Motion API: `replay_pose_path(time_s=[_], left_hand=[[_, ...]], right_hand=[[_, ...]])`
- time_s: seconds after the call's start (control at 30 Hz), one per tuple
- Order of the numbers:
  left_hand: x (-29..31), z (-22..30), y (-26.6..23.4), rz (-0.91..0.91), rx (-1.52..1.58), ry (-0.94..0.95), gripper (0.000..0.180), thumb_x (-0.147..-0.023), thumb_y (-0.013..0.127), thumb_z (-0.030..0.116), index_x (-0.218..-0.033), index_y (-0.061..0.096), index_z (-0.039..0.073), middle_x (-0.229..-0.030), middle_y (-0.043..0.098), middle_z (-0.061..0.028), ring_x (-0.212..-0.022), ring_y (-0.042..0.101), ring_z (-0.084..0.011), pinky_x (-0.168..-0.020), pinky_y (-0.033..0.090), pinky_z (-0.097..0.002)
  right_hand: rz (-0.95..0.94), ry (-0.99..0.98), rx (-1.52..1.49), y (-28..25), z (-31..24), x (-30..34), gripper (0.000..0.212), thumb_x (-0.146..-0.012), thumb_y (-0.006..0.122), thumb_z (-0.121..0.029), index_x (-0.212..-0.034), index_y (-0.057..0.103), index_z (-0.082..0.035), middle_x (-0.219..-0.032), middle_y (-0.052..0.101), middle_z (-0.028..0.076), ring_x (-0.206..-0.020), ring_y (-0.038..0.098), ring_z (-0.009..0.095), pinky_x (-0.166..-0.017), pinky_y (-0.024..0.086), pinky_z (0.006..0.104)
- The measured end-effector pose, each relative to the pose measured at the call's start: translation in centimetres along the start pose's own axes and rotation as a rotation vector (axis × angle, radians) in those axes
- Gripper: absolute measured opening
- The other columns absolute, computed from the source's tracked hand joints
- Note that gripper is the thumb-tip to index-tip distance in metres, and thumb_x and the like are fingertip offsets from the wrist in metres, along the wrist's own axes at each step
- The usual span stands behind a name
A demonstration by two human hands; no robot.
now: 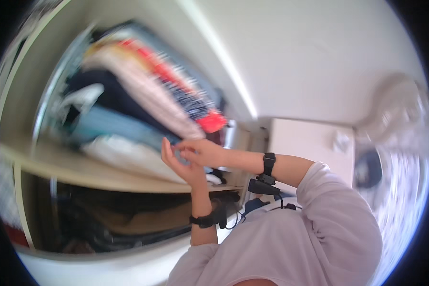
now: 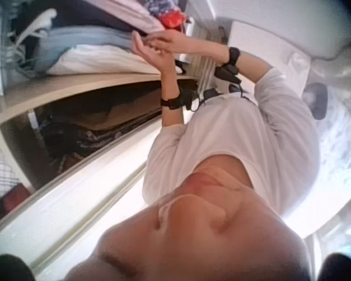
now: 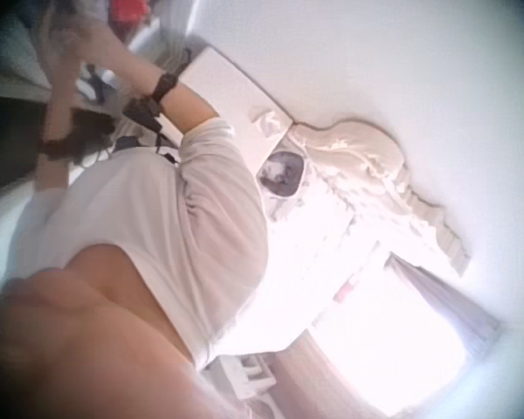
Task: The person takes a yellow top and white pants from a wardrobe, places them on a bed, folds the pants, and uses a green hanger with clips to hang both garments back inside the wardrobe.
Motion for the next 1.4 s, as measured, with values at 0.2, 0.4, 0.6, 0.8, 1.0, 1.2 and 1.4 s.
replay_pose_path(time_s=[0.2, 0.4, 0.6, 0.8, 1.0, 1.2, 1.4], left_hand=[[14.3, 10.5, 22.6, -0.986, 0.436, -0.171, 0.036, -0.085, 0.059, 0.004, -0.120, 0.053, 0.000, -0.109, 0.059, -0.0146, -0.094, 0.060, -0.0225, -0.084, 0.047, -0.0321], [35.0, 39.4, 27.7, -1.733, 0.532, 0.415, 0.040, -0.087, 0.059, 0.014, -0.124, 0.051, 0.001, -0.112, 0.058, -0.0154, -0.105, 0.056, -0.0296, -0.088, 0.045, -0.0369], [51.4, 54.8, 22.6, -1.944, 0.646, 0.701, 0.038, -0.086, 0.060, 0.013, -0.121, 0.053, 0.000, -0.112, 0.061, -0.0158, -0.104, 0.058, -0.0282, -0.089, 0.045, -0.0354], [66.8, 66.8, 10.8, -2.136, 0.719, 0.718, 0.040, -0.087, 0.061, 0.014, -0.123, 0.052, 0.001, -0.113, 0.061, -0.0162, -0.104, 0.058, -0.0275, -0.089, 0.045, -0.0352], [82.0, 76.1, 1.9, -2.248, 0.468, 0.889, 0.043, -0.086, 0.062, 0.018, -0.125, 0.051, 0.002, -0.115, 0.060, -0.0172, -0.105, 0.059, -0.0273, -0.089, 0.045, -0.0349], [101.1, 89.6, -7.1, -2.199, 0.303, 0.892, 0.041, -0.086, 0.062, 0.017, -0.123, 0.053, 0.002, -0.112, 0.061, -0.0163, -0.106, 0.058, -0.0264, -0.090, 0.045, -0.0342], [115.0, 101.0, -16.8, -2.334, 0.328, 0.929, 0.040, -0.086, 0.061, 0.021, -0.121, 0.054, 0.003, -0.112, 0.060, -0.0160, -0.104, 0.056, -0.0318, -0.089, 0.044, -0.0373]], right_hand=[[0.453, 0.629, -0.075, -21.6, 4.9, 26.1, 0.030, -0.091, 0.046, -0.026, -0.100, 0.062, -0.001, -0.085, 0.064, 0.009, -0.077, 0.062, 0.016, -0.065, 0.053, 0.0301], [1.365, 0.771, -0.181, -28.9, -4.0, 67.5, 0.025, -0.087, 0.050, -0.023, -0.100, 0.064, -0.006, -0.085, 0.067, 0.008, -0.074, 0.064, 0.016, -0.064, 0.054, 0.0301], [2.042, 0.443, -0.285, -12.3, -13.1, 99.0, 0.023, -0.086, 0.050, -0.017, -0.099, 0.063, -0.003, -0.076, 0.065, 0.008, -0.059, 0.060, 0.015, -0.050, 0.049, 0.0275], [2.534, 0.447, -0.440, 7.1, -18.5, 124.3, 0.016, -0.083, 0.048, -0.008, -0.092, 0.061, -0.004, -0.068, 0.060, 0.007, -0.050, 0.053, 0.015, -0.041, 0.043, 0.0280], [3.023, 0.678, -0.378, 24.5, -24.5, 150.7, 0.020, -0.079, 0.057, -0.017, -0.094, 0.064, -0.006, -0.078, 0.063, 0.008, -0.071, 0.060, 0.024, -0.054, 0.048, 0.0373], [3.132, 1.277, -0.362, 40.5, -27.5, 178.0, 0.034, -0.076, 0.058, -0.019, -0.105, 0.063, -0.002, -0.102, 0.064, 0.019, -0.096, 0.060, 0.041, -0.083, 0.048, 0.0421], [3.240, 1.059, -0.599, 43.6, -28.8, 192.4, 0.056, -0.072, 0.064, -0.022, -0.121, 0.050, 0.003, -0.115, 0.057, 0.024, -0.107, 0.057, 0.038, -0.086, 0.047, 0.0407]])
Point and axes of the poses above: each hand's wrist, its own x-axis away from the middle knuckle, its own y-axis out of the palm, z = x × y, the point moved 4 cm from there along -x, towards the middle knuckle
